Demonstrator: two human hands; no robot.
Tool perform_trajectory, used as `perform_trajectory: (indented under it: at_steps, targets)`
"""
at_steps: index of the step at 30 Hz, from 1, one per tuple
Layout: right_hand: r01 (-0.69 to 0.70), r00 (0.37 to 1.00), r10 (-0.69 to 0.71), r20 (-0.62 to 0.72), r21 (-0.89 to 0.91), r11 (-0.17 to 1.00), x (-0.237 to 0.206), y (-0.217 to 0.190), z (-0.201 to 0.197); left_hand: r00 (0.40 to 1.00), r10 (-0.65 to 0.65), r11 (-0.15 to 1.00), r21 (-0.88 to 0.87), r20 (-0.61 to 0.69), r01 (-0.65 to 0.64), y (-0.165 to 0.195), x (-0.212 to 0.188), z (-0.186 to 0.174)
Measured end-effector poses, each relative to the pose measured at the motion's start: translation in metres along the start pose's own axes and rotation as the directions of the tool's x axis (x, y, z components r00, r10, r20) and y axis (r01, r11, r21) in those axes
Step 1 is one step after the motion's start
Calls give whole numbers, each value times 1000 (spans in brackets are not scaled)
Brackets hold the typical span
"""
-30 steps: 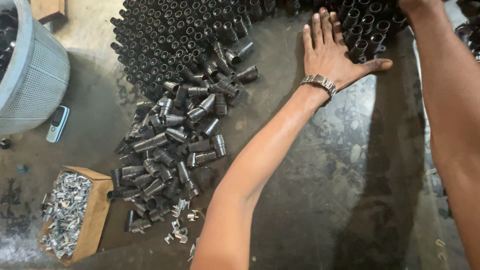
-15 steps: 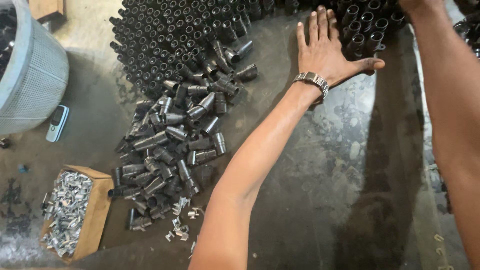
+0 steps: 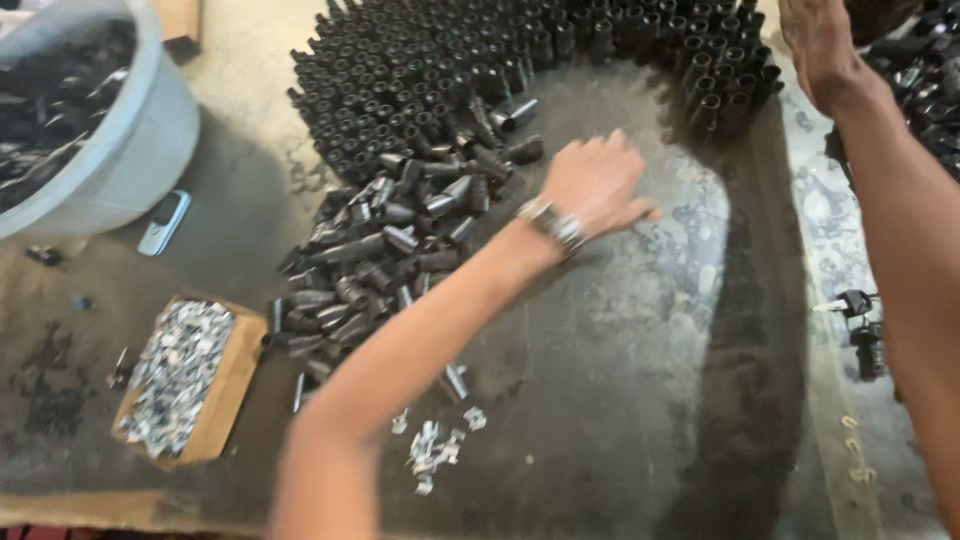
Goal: The person picks up black plastic pipe fittings from a pile on a workbench, inserts small metal clips into each fitting by hand, and places the assembled fittings in rows on the table. They occasionally gather and rearrange the fittings and clips between assembly cycles.
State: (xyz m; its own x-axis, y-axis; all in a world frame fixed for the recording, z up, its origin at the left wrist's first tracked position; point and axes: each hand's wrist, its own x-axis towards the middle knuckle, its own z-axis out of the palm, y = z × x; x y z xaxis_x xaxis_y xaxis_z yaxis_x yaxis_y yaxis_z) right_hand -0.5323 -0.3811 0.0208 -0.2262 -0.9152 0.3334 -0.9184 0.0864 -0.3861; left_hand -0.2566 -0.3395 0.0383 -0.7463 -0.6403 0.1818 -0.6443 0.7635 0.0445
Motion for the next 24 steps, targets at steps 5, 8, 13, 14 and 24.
perform_trajectory:
  at_steps: [5,8,13,14,24]
  targets:
    - [278,938,-218,-270,206,938,-53,-31,-18,997,34,995,-92,-69,-40,-33,-149,-91]
    - [500,861,-421,-286,318,805,-80,-74,-16,986,-118,974,-205,-119,92,-41,-234,-146]
    - [578,793,-609,31,279,767,-91,-159,17,939,-342,855,-423,-25,300,-5,-323,-170]
    - [571,778,-625,68,339,748,-86,-178,26,942,-333,845,-458,-43,278,5,-338,-170]
    - [295,903,-366,225,295,909,-64,-272,103,925,-360,682,-711,-121,172,42,-431,-132]
